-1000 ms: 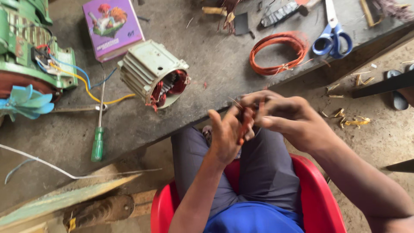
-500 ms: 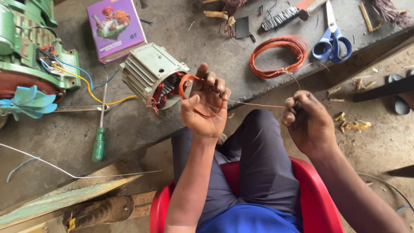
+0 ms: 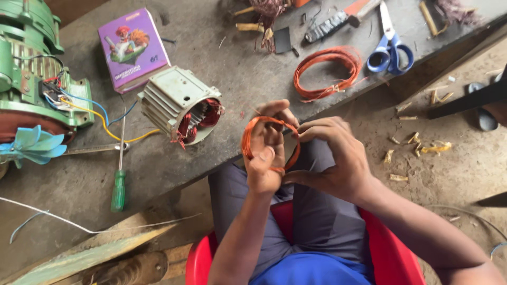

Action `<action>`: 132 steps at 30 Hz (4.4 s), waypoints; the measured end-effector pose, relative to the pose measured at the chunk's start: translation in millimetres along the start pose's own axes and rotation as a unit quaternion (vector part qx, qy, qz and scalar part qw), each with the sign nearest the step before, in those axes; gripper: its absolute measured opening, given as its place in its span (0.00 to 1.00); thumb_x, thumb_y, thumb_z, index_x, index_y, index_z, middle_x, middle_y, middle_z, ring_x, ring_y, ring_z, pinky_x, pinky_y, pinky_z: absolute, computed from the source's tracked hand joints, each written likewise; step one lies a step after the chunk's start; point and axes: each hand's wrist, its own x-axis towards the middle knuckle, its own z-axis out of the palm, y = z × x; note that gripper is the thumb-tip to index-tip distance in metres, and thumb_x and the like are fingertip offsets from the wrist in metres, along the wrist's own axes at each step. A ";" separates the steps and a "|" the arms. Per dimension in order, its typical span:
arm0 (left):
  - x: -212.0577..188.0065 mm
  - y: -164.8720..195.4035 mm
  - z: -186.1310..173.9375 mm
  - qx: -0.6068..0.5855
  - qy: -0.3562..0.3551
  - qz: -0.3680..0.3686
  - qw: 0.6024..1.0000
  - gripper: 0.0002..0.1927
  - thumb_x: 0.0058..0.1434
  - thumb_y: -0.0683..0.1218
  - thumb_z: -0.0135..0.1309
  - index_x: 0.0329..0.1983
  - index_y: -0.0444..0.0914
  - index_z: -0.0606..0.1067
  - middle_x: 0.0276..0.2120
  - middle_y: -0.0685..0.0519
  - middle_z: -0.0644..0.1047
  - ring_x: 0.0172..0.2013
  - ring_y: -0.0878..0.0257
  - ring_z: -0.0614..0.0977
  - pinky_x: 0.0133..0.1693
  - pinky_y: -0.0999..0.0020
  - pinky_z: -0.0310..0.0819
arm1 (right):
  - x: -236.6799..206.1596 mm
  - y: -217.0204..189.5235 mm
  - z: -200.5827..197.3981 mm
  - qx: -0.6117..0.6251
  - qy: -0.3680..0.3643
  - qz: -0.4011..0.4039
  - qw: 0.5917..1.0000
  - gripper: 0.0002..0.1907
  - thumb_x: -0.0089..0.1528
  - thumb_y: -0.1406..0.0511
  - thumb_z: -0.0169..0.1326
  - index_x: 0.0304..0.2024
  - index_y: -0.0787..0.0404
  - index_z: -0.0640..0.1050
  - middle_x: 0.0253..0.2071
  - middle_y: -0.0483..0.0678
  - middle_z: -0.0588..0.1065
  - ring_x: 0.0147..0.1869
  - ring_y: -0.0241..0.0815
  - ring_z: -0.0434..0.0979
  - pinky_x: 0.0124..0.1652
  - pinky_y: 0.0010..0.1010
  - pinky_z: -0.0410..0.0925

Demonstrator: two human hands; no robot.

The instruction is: The person sits at a workbench and uses a hacksaw to cut through the copper windings inside an electric motor stator. They then gather the cut enameled copper wire and wind it by hand into a neat coil, working the wire loop over loop on their lap before setting the finished coil on the bench.

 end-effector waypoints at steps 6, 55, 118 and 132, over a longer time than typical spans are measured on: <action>-3.6 -1.2 7.8 -0.136 0.014 -0.017 0.990 0.37 0.63 0.54 0.48 0.69 0.25 0.64 0.46 0.42 0.72 0.48 0.59 0.74 0.51 0.70 0.71 | -20.8 27.5 22.8 0.279 -0.004 0.109 0.954 0.32 0.48 0.69 0.75 0.51 0.62 0.72 0.48 0.46 0.76 0.51 0.35 0.77 0.52 0.28 0.72; -15.7 3.7 20.2 -0.203 0.114 -0.014 0.972 0.24 0.63 0.56 0.47 0.51 0.33 0.68 0.38 0.46 0.70 0.39 0.59 0.71 0.43 0.66 0.66 | -41.8 20.0 30.4 0.201 -0.001 0.122 0.972 0.13 0.57 0.72 0.68 0.40 0.65 0.77 0.35 0.45 0.79 0.37 0.31 0.79 0.38 0.23 0.71; -48.6 73.9 27.5 0.534 -0.007 0.175 0.827 0.07 0.65 0.37 0.54 0.45 0.34 0.76 0.43 0.45 0.77 0.47 0.52 0.81 0.52 0.58 0.76 | -44.5 6.7 -9.7 0.341 -0.096 0.215 0.910 0.18 0.61 0.81 0.59 0.52 0.72 0.74 0.49 0.54 0.76 0.54 0.39 0.78 0.56 0.34 0.73; -5.7 37.2 22.1 0.442 -0.129 -0.041 0.887 0.22 0.78 0.50 0.36 0.30 0.35 0.70 0.24 0.48 0.71 0.26 0.50 0.77 0.32 0.57 0.69 | -35.3 -20.0 -22.3 0.258 -0.117 0.159 0.946 0.17 0.52 0.73 0.69 0.40 0.63 0.76 0.38 0.47 0.80 0.41 0.35 0.84 0.41 0.25 0.75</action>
